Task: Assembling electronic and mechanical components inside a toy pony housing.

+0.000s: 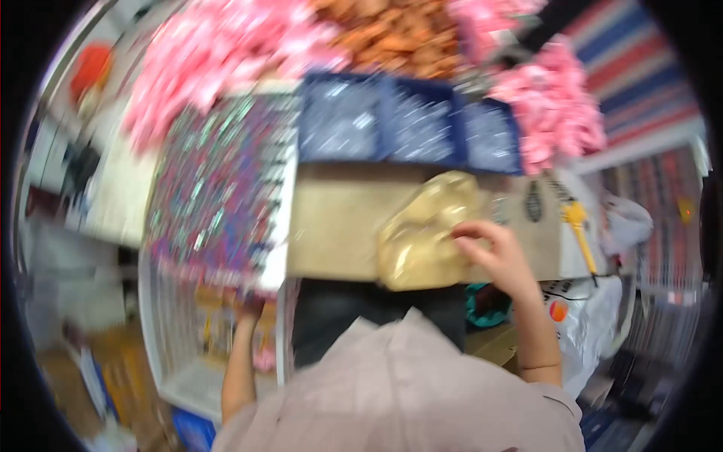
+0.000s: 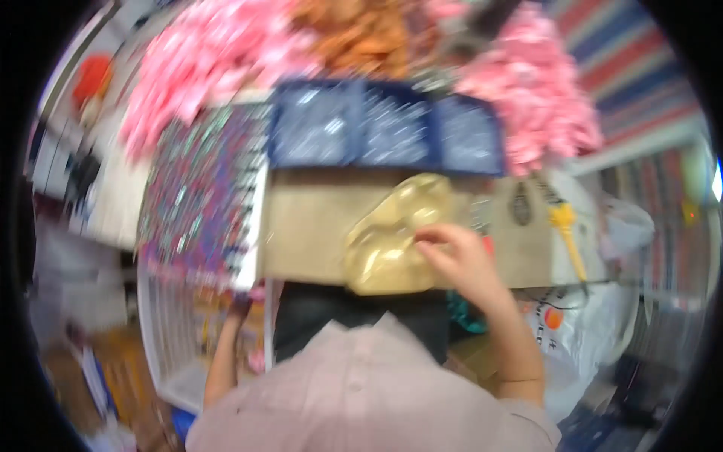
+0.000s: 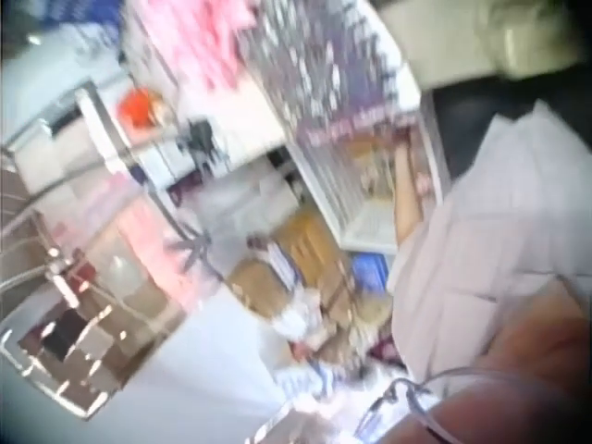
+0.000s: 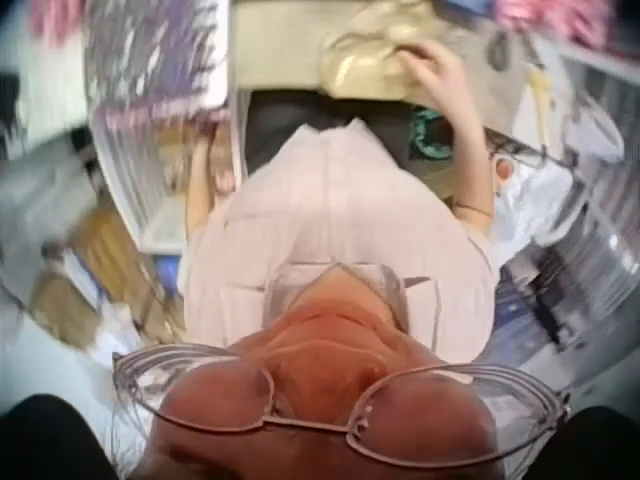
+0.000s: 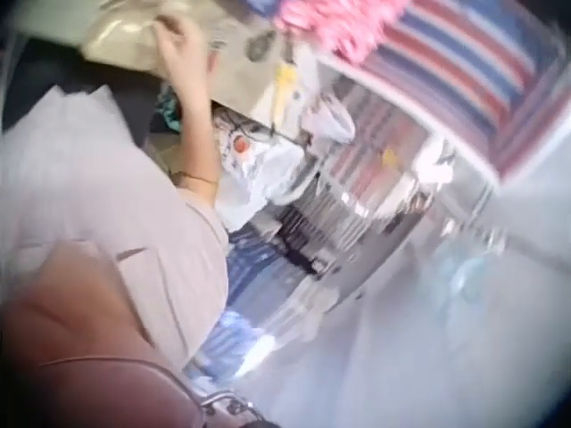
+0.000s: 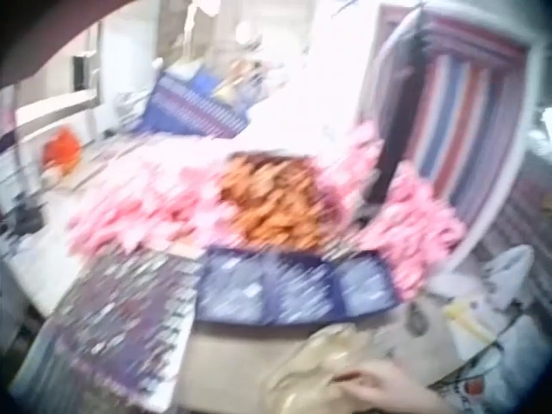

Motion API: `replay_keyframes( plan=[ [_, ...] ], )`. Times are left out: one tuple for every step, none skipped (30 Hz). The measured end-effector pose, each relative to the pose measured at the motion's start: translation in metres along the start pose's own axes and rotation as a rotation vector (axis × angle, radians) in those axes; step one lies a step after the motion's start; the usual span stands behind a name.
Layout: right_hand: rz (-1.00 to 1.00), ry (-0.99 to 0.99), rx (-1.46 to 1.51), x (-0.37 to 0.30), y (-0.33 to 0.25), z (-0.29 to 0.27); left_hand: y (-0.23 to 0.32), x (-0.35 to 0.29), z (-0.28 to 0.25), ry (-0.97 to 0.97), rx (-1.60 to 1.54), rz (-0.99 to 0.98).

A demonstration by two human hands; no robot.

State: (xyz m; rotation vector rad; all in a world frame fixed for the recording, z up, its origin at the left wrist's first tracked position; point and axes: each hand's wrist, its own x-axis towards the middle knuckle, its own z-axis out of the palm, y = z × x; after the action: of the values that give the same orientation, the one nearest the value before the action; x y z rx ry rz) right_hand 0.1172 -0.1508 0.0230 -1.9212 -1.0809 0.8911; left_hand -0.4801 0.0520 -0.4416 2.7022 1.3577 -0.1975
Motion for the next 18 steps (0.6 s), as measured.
replay_keyframes(
  plan=[
    [0.028, 0.095, -0.091, -0.002, 0.012, -0.005, 0.076, 0.039, -0.030, -0.348, -0.059, 0.034],
    [0.033, 0.240, -0.116, -0.008, 0.022, -0.026, 0.130, 0.071, -0.102, -0.362, -0.216, 0.019],
    [-0.001, 0.317, -0.097, -0.002, 0.029, -0.043, 0.171, 0.090, -0.206, -0.593, -0.067, 0.255],
    [-0.018, 0.358, -0.069, 0.017, 0.025, -0.055, 0.183, 0.080, -0.267, -0.719, -0.084, 0.333],
    [-0.032, 0.396, -0.043, 0.040, 0.020, -0.070, 0.188, 0.080, -0.312, -0.891, -0.273, 0.482],
    [-0.127, 0.439, -0.158, 0.072, 0.021, -0.084, 0.196, 0.083, -0.356, -1.069, -0.467, 0.624],
    [-0.208, 0.492, -0.282, 0.105, 0.024, -0.103, 0.221, 0.091, -0.417, -1.194, -0.603, 0.689],
    [-0.156, 0.440, -0.425, 0.147, 0.028, -0.121, 0.242, 0.102, -0.464, -1.316, -0.756, 0.736],
    [-0.162, 0.465, -0.569, 0.186, 0.039, -0.145, 0.250, 0.113, -0.490, -1.310, -0.748, 0.721],
    [-0.166, 0.490, -0.716, 0.223, 0.053, -0.167, 0.256, 0.125, -0.509, -1.176, -0.771, 0.798],
    [-0.041, 0.554, -0.799, 0.255, 0.064, -0.186, 0.263, 0.139, -0.523, -1.035, -0.795, 0.867],
    [-0.028, 0.608, -0.900, 0.276, 0.078, -0.200, 0.276, 0.159, -0.534, -0.912, -0.728, 0.773],
    [-0.013, 0.553, -0.930, 0.291, 0.112, -0.230, 0.299, 0.184, -0.546, -0.796, -0.648, 0.712],
    [-0.043, 0.532, -0.918, 0.301, 0.118, -0.227, 0.314, 0.202, -0.547, -0.614, -0.644, 0.701],
    [0.020, 0.425, -0.871, 0.308, 0.119, -0.216, 0.326, 0.221, -0.545, -0.426, -0.630, 0.676],
    [0.075, 0.316, -0.826, 0.311, 0.118, -0.204, 0.328, 0.244, -0.538, -0.189, -0.537, 0.806],
    [0.157, 0.218, -0.791, 0.310, 0.124, -0.209, 0.340, 0.270, -0.542, -0.117, -0.417, 0.768],
    [-0.022, 0.355, -0.638, 0.305, 0.146, -0.230, 0.352, 0.306, -0.537, 0.046, -0.302, 0.801]
  ],
)
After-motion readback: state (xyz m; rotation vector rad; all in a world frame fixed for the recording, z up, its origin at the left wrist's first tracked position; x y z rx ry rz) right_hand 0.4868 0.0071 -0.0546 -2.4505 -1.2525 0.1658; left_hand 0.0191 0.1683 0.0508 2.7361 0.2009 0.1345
